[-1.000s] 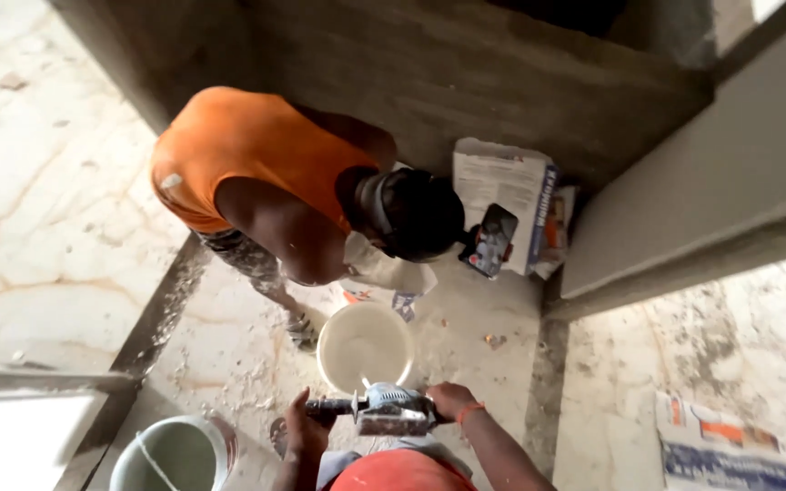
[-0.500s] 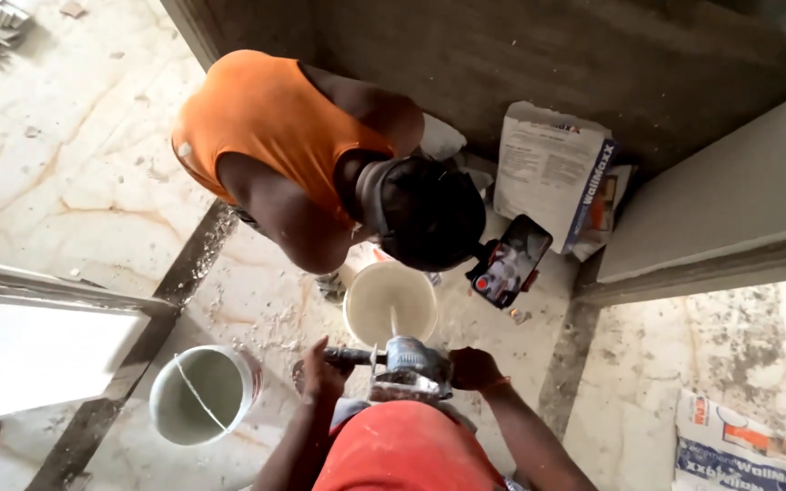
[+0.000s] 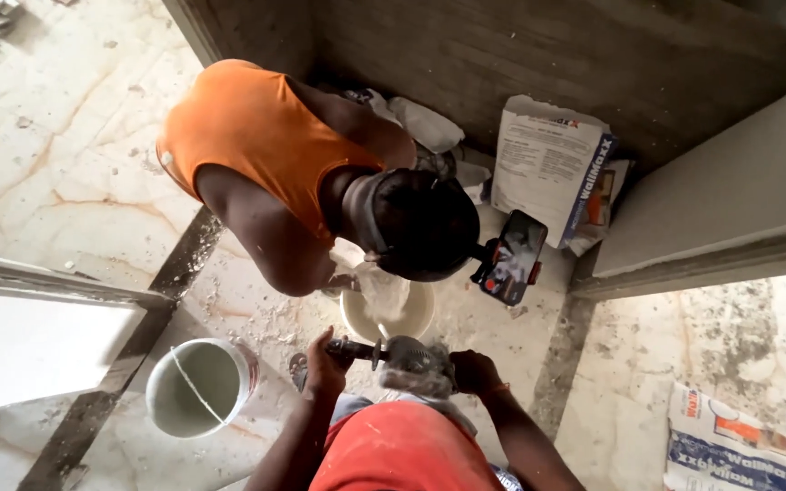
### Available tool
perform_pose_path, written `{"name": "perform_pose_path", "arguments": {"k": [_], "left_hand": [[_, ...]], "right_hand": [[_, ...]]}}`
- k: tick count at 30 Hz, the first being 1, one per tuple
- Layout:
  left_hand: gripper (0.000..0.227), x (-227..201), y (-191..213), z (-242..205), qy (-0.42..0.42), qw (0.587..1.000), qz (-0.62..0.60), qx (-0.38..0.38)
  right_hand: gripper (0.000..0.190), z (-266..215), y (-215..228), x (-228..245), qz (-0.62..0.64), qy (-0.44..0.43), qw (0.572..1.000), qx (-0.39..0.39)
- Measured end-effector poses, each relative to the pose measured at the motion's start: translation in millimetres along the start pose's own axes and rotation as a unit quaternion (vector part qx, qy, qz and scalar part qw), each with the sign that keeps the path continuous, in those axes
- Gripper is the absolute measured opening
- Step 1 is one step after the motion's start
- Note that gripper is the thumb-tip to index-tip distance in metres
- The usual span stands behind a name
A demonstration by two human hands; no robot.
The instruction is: The person holds an electric paddle mixer with both hands and mixes white wall putty in a bucket on the floor. A second worker pours putty powder from bags into the bucket while the person continues mixing the compound to a uniform paste.
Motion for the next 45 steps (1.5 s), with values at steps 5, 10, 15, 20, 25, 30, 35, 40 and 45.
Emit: {"name": "perform_pose_path", "arguments": {"k": [5,10,15,20,25,30,35,40,45], "left_hand": [[0.034,-13.7,12.1,-9.5,-0.039,0.999,-0.030,-0.021],[0.035,-23.4,5.5,-19.0,0.002,0.995,-0.007,-0.102],[0.038,-7.7,12.5,6.4,0.008,1.000,-0.017,0.000],[0.037,2.3,-4.5,-2.2,0.033,0.999,0.018,0.004],[0.033,-3.4,-13.2,-7.4,-0.029,0.999,-0.017,0.025],[0.029,-13.0,6.2,-6.0,-0.068,0.992,-0.105,-0.012],[0.026,-19.5,-10.6,-13.2,-0.077,0.987,-0.141,0.017],[0.030,-22.9,-48.8,-31.2,-0.064,0.989,-0.123,0.056],[0.028,-19.4,-64.6,-29.8,-0.074,0.987,-0.101,0.099]], "right_hand": [[0.024,-0.7,20.6,30.8,0.001,0.004,0.999,0.038],[0.026,0.5,31.5,40.5,-0.039,0.021,0.998,0.049],[0.025,-14.2,54.1,40.0,-0.039,-0.002,0.997,0.069],[0.022,-28.1,46.1,20.9,-0.030,-0.014,0.998,0.048],[0.019,-10.1,3.9,3.9,0.019,0.025,0.999,0.043],[0.016,16.9,-34.8,-5.5,0.035,0.048,0.998,-0.009],[0.019,-6.9,42.5,25.9,0.012,0.062,0.998,0.019],[0.020,-23.7,94.4,33.0,0.026,0.041,0.999,0.022],[0.019,-28.6,97.6,21.8,0.018,0.032,0.999,0.038]]}}
Point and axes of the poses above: each hand's wrist, its own z-axis towards the middle knuckle, its own y-axis out of the back of the hand, x = y × z, the point moved 2 cm from there along z, towards the middle knuckle, and after that the axes turned 5 degrees about x, right-handed, at the moved point
